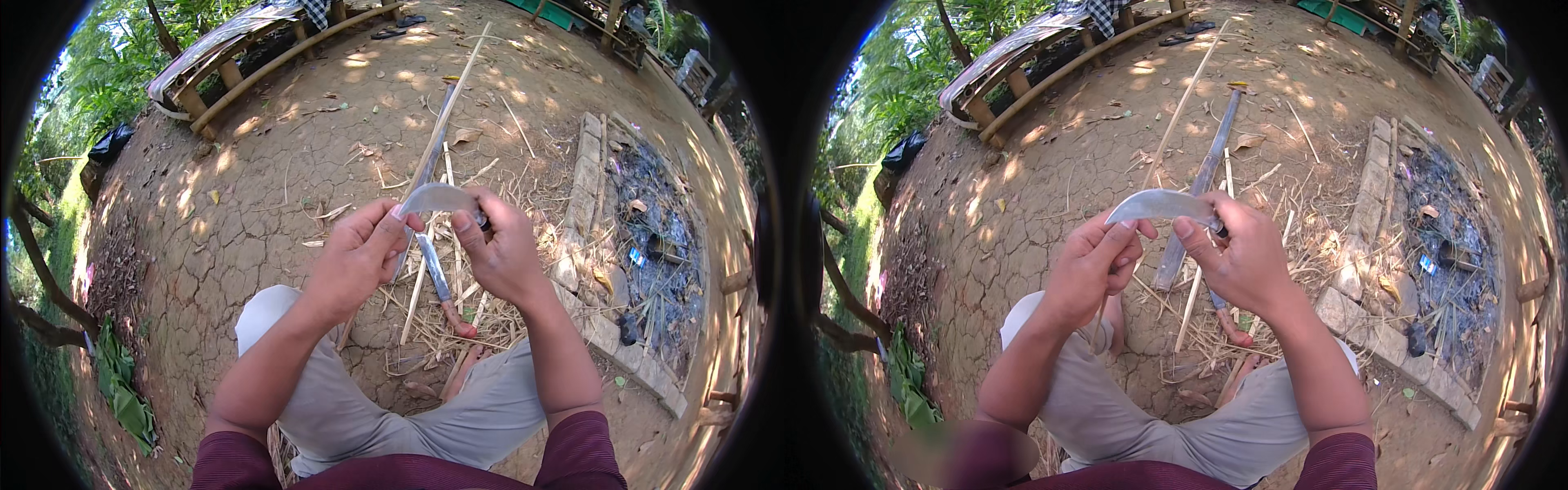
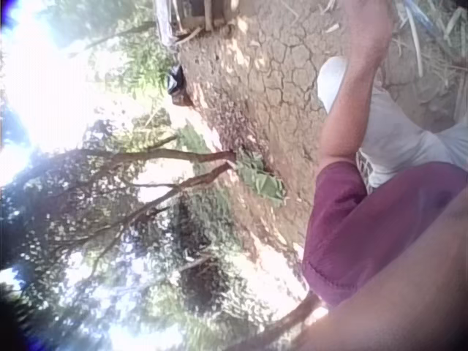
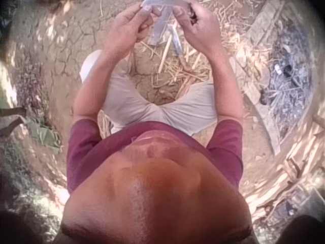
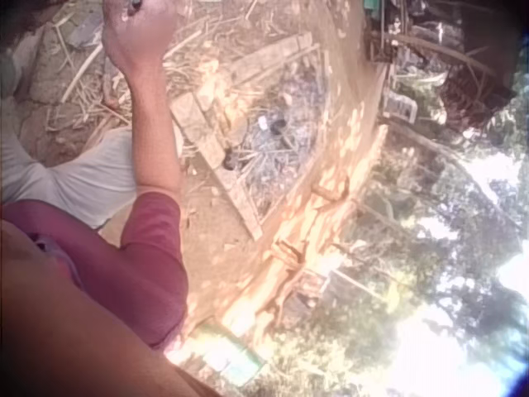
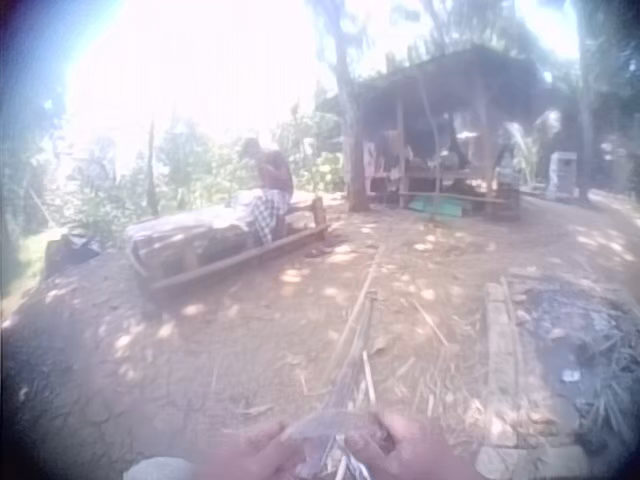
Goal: The person shaves a thin bamboo strip with a curved knife and then trims a thick bamboo pole with a machete while sitting on the ground.
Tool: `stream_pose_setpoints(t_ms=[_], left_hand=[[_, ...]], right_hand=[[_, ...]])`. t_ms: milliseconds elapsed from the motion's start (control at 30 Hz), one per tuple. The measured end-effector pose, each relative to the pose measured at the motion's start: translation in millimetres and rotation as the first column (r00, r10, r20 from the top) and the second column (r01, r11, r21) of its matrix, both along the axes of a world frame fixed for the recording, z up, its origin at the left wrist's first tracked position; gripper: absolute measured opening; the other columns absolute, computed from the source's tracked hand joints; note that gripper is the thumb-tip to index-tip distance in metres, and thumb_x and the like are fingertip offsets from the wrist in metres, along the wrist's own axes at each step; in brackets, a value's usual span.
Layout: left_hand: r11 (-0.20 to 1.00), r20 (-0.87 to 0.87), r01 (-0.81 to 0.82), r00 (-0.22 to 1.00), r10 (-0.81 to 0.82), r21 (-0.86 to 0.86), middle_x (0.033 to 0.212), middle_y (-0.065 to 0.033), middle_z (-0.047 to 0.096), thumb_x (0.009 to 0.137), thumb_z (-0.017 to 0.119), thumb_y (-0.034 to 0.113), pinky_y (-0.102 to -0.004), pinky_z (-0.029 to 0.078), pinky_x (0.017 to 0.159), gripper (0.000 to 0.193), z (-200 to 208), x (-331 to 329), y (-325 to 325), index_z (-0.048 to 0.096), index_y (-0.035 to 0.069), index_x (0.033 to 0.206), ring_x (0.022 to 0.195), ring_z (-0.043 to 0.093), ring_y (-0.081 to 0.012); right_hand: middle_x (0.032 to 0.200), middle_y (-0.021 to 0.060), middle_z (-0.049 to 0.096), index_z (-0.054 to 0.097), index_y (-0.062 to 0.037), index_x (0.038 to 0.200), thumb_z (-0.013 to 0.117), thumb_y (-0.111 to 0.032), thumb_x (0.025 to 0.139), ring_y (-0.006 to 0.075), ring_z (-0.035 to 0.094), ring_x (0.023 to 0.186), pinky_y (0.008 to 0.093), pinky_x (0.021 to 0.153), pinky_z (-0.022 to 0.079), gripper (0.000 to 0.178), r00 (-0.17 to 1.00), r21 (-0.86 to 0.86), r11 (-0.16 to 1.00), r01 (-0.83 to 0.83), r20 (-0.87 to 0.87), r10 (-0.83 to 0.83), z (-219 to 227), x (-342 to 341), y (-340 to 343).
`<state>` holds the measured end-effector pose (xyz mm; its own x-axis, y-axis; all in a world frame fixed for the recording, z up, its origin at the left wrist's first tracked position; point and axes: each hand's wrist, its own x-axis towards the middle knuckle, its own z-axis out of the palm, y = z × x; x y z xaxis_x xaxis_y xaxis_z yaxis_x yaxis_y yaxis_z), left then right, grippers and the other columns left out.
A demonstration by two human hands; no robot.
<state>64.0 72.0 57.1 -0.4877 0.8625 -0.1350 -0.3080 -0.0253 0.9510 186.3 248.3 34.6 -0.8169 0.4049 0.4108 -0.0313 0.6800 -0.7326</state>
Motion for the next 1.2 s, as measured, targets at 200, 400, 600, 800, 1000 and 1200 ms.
stream_pose_setpoints(t_ms=[200, 400, 600, 800, 1000, 1200], left_hand=[[0.993, -0.033, -0.103, 0.994, 0.101, -0.055, 0.067, 0.0068, 0.036, 0.107, 0.044, 0.028, -0.0205, 0.020, 0.045, 0.027, -14, 31, 7, 0.055, 0.006, 0.095, 0.051, 0.027, -0.0020], [0.999, 0.117, 0.033, 0.993, -0.032, -0.008, 0.067, 0.0085, 0.035, 0.108, 0.044, 0.027, -0.0195, 0.025, 0.047, 0.027, -16, 43, 4, 0.050, 0.007, 0.091, 0.055, 0.029, -0.0004], [0.994, 0.128, 0.068, 0.990, -0.057, -0.083, 0.066, 0.0082, 0.035, 0.107, 0.044, 0.028, -0.0197, 0.023, 0.046, 0.028, -10, 40, 9, 0.050, 0.007, 0.090, 0.054, 0.028, -0.0003], [0.998, 0.216, -0.020, 0.976, 0.034, -0.064, 0.067, 0.0029, 0.038, 0.107, 0.038, 0.027, -0.0213, 0.018, 0.043, 0.024, -6, 39, 11, 0.049, 0.009, 0.095, 0.047, 0.026, -0.0027], [0.997, 0.279, -0.076, 0.957, 0.077, -0.013, 0.071, -0.0009, 0.044, 0.106, 0.040, 0.021, -0.0208, 0.020, 0.043, 0.011, -8, 31, 5, 0.042, 0.010, 0.106, 0.049, 0.030, -0.0038], [0.994, 0.141, -0.100, 0.986, 0.093, 0.038, 0.071, 0.0000, 0.044, 0.106, 0.042, 0.018, -0.0211, 0.022, 0.043, 0.008, -12, 30, 1, 0.041, 0.010, 0.105, 0.052, 0.032, -0.0039]], right_hand=[[0.068, 0.0152, 0.060, 0.058, -0.0030, 0.085, 0.055, -0.049, 0.098, 0.0351, 0.062, 0.058, 0.0414, 0.051, 0.046, 0.048, 0.999, 0.180, 0.984, -0.002, -0.035, 0.008, -16, -9, -13], [0.059, 0.0153, 0.055, 0.054, -0.0026, 0.079, 0.046, -0.050, 0.101, 0.0377, 0.059, 0.054, 0.0440, 0.049, 0.043, 0.053, 0.985, 0.158, 0.973, 0.169, -0.064, -0.161, -14, -13, 12], [0.056, 0.0163, 0.053, 0.055, -0.0036, 0.079, 0.042, -0.050, 0.103, 0.0389, 0.055, 0.051, 0.0443, 0.048, 0.040, 0.054, 0.935, 0.260, 0.899, 0.353, -0.079, -0.344, -13, -10, 53], [0.056, 0.0170, 0.054, 0.053, -0.0034, 0.075, 0.049, -0.049, 0.101, 0.0391, 0.058, 0.053, 0.0446, 0.048, 0.042, 0.053, 0.983, 0.133, 0.982, 0.131, 0.108, -0.146, -14, -12, 25], [0.057, 0.0176, 0.055, 0.051, -0.0044, 0.076, 0.052, -0.050, 0.099, 0.0403, 0.061, 0.058, 0.0463, 0.051, 0.045, 0.051, 0.987, 0.088, 0.985, -0.150, 0.069, 0.145, -28, -12, -15], [0.062, 0.0159, 0.057, 0.051, -0.0045, 0.076, 0.054, -0.048, 0.098, 0.0384, 0.062, 0.058, 0.0446, 0.051, 0.047, 0.049, 0.992, 0.221, 0.967, -0.126, 0.002, 0.129, -26, -13, -17]])
